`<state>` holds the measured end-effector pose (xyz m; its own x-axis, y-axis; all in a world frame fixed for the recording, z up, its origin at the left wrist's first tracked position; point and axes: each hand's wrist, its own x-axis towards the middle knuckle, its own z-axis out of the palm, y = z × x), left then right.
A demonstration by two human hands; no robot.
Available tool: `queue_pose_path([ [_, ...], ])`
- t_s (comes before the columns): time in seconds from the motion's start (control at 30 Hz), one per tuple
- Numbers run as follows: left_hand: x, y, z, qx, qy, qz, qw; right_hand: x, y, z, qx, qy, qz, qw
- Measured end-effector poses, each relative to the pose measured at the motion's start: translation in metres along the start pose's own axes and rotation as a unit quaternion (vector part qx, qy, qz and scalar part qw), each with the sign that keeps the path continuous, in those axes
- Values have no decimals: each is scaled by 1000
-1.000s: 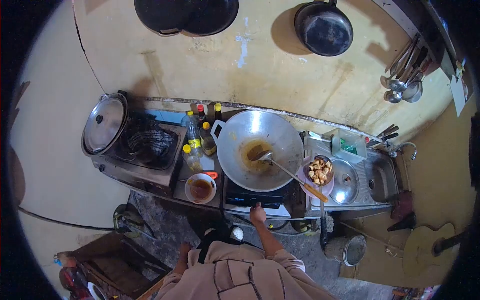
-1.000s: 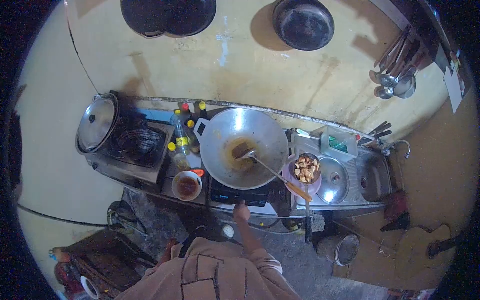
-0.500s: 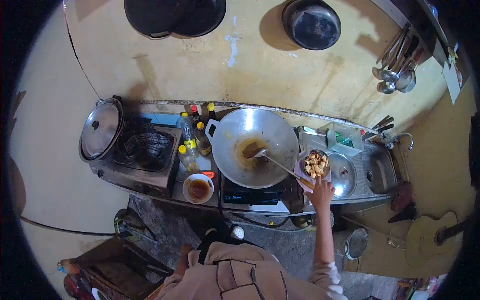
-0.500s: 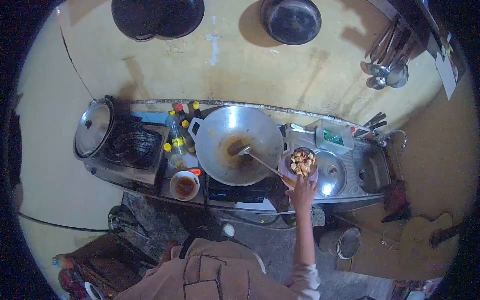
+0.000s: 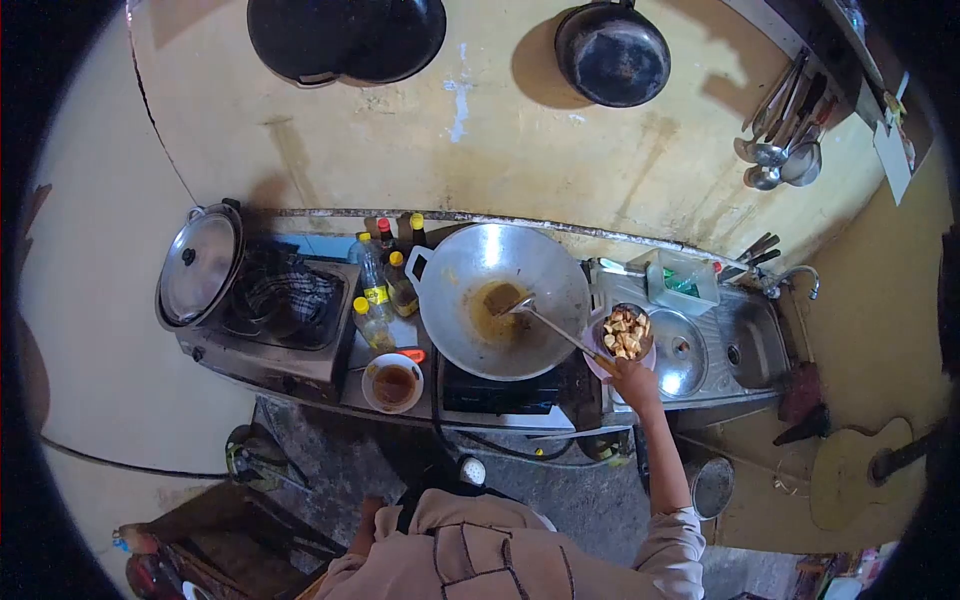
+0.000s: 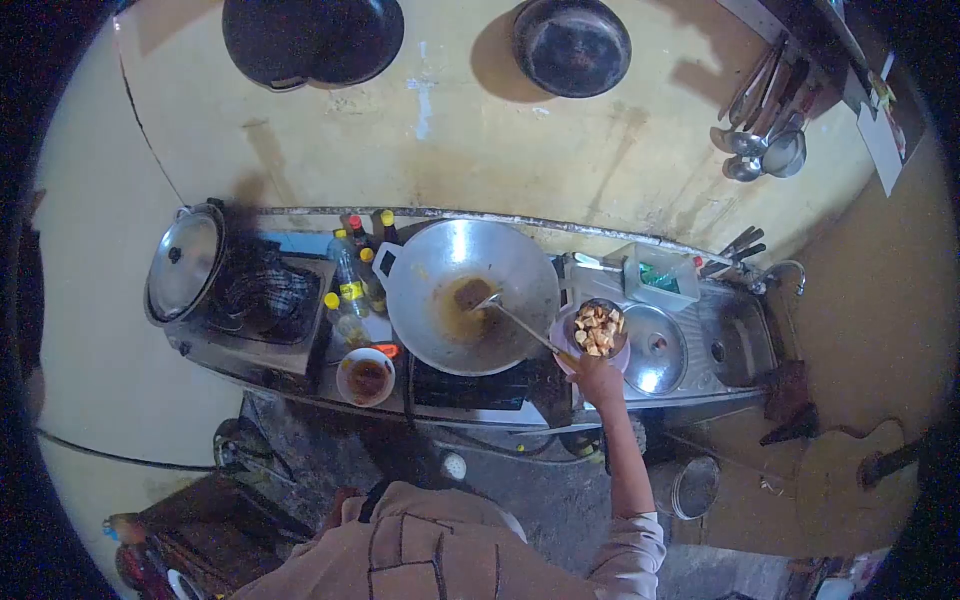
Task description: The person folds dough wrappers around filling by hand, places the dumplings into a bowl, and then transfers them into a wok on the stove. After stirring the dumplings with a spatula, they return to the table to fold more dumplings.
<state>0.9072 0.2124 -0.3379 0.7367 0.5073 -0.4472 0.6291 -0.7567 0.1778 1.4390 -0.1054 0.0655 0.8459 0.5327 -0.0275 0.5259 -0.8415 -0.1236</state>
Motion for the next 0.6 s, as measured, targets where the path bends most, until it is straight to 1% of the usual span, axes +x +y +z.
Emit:
queue_pose_path([
  [0.07,-2,-4,-4,49,62,72,994,-3,-3,1,1,3,10,1000],
  [0.17,-3,-16,-6,-17,93,79,992,-8,-5,3,5,10,25,1000],
  [0.27,8,-19,-11,-29,-12,-59,998,-15,-16,-3,13,-16,37,999],
  [0.3,9,-20,-16,25,35,4,999,-17,-16,1,22,15,22,999],
  [0.37,7,-26,-20,133,128,129,974,-19,-18,14,40,76,-9,996],
  [0.4,10,-29,-23,115,90,144,979,-20,-21,15,59,78,-7,995],
  [0.43,10,-32,-23,95,62,140,984,-21,-26,17,78,79,-5,994],
  [0.47,12,-34,-23,82,49,130,987,-23,-32,19,97,79,-2,992],
  [0.57,15,-38,-23,59,35,113,991,-19,-51,10,122,-10,63,991],
  [0.6,13,-35,-28,54,32,109,992,-17,-51,16,137,10,54,989],
])
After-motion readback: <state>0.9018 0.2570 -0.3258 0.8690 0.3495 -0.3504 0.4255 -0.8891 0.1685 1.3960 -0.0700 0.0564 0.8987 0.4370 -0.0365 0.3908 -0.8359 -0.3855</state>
